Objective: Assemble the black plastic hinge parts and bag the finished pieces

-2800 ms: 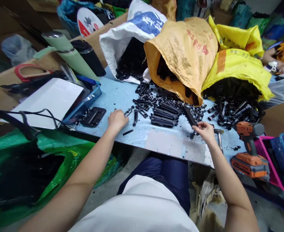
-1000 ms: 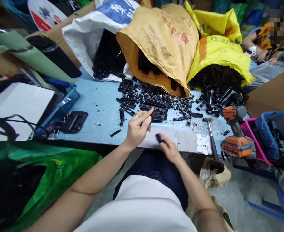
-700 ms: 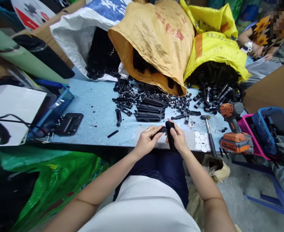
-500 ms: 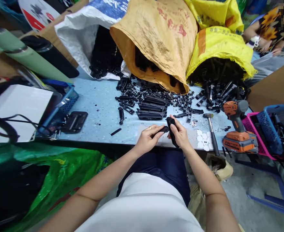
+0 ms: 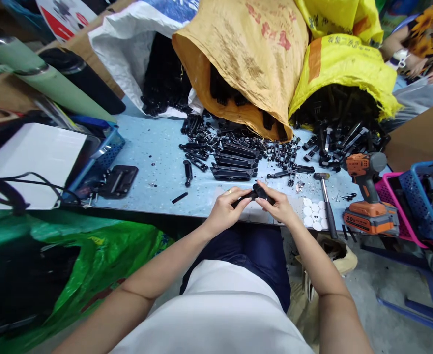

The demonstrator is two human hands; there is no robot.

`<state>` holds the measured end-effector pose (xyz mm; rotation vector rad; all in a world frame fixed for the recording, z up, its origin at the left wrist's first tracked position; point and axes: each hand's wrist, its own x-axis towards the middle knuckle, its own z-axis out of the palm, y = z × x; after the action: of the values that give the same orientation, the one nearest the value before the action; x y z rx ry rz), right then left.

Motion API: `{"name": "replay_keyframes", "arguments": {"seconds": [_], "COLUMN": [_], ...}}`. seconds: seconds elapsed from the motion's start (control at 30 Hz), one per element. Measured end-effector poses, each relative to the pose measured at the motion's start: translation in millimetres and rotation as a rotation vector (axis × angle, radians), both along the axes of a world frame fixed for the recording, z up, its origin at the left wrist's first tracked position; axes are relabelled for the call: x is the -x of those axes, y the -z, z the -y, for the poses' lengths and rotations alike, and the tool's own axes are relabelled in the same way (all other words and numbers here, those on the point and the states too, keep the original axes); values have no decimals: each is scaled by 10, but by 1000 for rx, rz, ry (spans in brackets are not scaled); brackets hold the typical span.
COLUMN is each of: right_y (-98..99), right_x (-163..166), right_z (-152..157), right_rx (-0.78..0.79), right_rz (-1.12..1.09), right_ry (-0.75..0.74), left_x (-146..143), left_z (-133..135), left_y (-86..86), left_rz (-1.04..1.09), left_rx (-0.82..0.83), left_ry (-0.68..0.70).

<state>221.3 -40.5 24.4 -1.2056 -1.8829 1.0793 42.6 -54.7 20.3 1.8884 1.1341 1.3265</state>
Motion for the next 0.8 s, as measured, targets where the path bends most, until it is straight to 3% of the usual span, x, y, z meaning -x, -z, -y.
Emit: {"name": "replay_keyframes", "arguments": {"seconds": [0.17,0.33,0.43,0.6,0.7,0.8], "right_y": [-2,70,127,194,93,-116], "right_x": [19,221,305,391,395,233], "right_z": [-20,87,166,167,63,-55], "right_rx": [-232,-347,-360,-221,-132,-155], "right_rz": [106,29,13,54,206,143], "right_ry": [-30,86,136,156,137,232], "left_x": [-115,-267,-248,-175,-156,-99], "left_z": [80,120,99,1,6,98], "left_y": [40,59,59,220,403,472], "left_rz": [-33,43,65,44,78,49], "left_rx": [-109,-213,-237,-97,115,212], "left_ry": [-149,-315,-294,-183,-295,-406]}}
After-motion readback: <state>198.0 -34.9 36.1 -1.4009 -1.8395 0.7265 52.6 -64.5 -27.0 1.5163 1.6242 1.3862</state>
